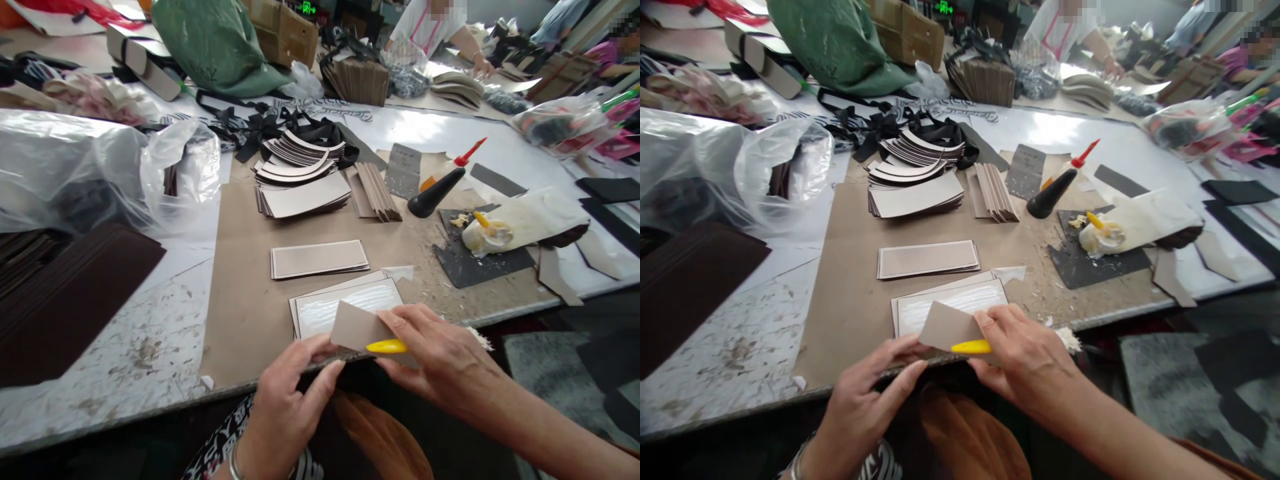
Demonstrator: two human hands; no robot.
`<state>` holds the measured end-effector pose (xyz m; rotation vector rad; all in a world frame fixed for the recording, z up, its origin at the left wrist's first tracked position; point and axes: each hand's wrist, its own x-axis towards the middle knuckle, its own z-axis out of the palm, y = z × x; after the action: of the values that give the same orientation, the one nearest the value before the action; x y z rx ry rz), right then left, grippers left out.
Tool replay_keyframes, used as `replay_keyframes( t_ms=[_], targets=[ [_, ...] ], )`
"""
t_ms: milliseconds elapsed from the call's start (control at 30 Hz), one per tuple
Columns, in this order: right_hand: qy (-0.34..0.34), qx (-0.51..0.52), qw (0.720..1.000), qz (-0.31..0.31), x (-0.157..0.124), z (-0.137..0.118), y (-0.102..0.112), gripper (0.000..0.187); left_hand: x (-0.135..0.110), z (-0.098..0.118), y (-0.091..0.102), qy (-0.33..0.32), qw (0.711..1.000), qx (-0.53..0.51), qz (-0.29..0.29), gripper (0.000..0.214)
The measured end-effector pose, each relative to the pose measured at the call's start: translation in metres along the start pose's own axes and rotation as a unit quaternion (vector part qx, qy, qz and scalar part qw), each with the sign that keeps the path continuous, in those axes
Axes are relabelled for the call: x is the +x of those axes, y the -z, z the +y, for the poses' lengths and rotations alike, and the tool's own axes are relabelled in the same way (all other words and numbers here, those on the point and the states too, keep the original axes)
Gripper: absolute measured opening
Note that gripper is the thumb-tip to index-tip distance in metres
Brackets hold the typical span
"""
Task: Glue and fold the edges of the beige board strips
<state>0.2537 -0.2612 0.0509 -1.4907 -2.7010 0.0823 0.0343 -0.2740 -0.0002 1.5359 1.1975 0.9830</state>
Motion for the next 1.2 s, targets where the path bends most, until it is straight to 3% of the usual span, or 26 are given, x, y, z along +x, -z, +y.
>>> replay_keyframes(
  t_ms=[100,200,333,633,1200],
  targets=[
    [0.004,-0.048,0.999,0.012,0.0,0.017,0.003,0.038,0.007,-0.014,0.021,-0.137,0.962,0.216,0.094,0.046],
    [0.035,-0.063,0.997,0.006,0.011,0.027,0.003,0.039,0.018,-0.029,0.034,-0.141,0.945,0.291,0.048,0.064],
    [0.082,-0.051,0.995,-0.021,0.033,0.026,-0.001,0.037,0.025,-0.042,0.036,-0.13,0.945,0.3,-0.002,0.06],
    [0.126,-0.046,0.987,-0.093,0.069,0.018,-0.009,0.037,0.026,-0.049,0.035,-0.11,0.956,0.273,0.003,0.052],
    [0.123,-0.103,0.972,-0.169,0.081,0.009,-0.016,0.039,0.028,-0.054,0.035,-0.116,0.953,0.281,0.007,0.052]
  ],
)
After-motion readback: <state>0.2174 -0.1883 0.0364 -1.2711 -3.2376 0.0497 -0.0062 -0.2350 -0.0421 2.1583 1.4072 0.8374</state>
